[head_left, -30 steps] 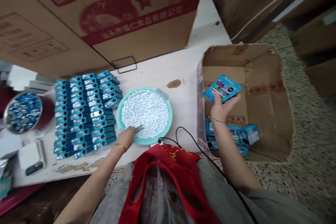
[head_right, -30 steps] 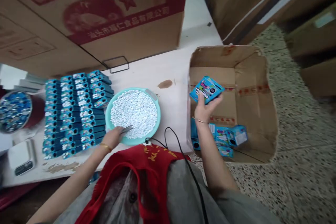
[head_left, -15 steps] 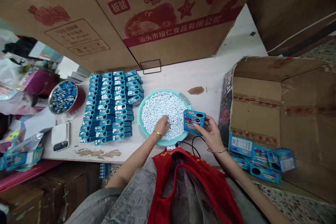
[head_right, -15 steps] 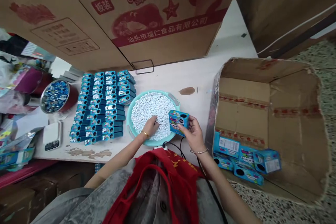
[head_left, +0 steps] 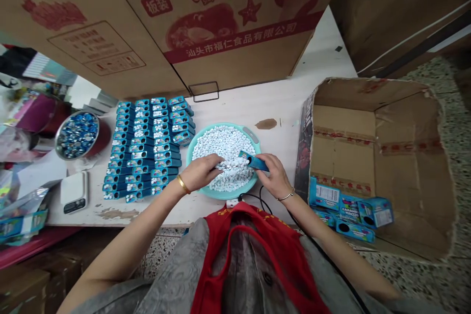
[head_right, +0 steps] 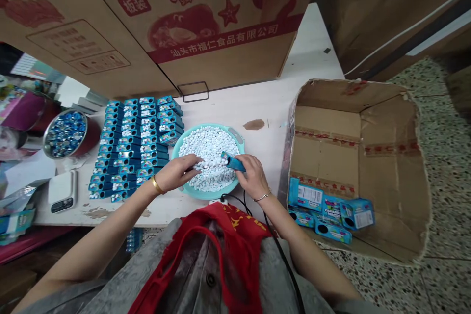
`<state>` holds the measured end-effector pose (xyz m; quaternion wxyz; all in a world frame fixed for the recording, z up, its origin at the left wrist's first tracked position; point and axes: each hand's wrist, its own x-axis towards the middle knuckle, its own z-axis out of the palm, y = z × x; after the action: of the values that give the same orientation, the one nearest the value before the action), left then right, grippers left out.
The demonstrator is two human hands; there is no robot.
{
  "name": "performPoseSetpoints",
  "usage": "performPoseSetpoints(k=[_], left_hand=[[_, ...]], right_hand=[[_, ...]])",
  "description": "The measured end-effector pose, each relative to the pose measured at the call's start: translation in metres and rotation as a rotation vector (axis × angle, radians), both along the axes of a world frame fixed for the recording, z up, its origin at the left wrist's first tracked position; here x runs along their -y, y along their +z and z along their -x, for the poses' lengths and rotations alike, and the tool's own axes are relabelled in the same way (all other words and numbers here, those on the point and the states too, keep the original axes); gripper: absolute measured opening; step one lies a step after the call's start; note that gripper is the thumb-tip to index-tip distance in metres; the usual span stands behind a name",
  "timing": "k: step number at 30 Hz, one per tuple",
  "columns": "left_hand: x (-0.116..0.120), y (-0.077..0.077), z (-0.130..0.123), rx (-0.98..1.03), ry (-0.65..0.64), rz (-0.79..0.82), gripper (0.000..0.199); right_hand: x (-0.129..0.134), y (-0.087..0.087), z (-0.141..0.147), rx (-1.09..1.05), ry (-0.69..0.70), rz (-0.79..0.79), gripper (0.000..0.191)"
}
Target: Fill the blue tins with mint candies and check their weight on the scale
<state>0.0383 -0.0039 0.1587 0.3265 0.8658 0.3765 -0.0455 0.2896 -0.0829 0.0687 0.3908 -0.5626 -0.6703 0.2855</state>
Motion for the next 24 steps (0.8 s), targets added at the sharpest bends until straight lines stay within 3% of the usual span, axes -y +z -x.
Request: performPoseSetpoints(k=[7, 14, 17, 24], left_hand=[[-0.011, 0.042, -0.027, -0.339, -0.123, -0.066, 0.021], [-0.002, 0.078, -0.056, -0.552, -0.188, -0.155, 0.022], [0.004, 0.082, -0.063, -0.559, -0.216, -0.198, 0.021], [0.006, 0.072, -0.051, -0.506, -0.195, -0.257, 0.016]], right_hand=[[0.003, -0.001, 0.016, -0.078, 0.030, -0.037, 0.041], [0.004, -0.005, 0.024, -0.120, 0.052, -0.066, 0.039], [0.005, -0.007, 0.027, -0.117, 0.050, -0.077, 0.039], [0.003, -0.011, 0.027, -0.119, 0.062, -0.062, 0.039]])
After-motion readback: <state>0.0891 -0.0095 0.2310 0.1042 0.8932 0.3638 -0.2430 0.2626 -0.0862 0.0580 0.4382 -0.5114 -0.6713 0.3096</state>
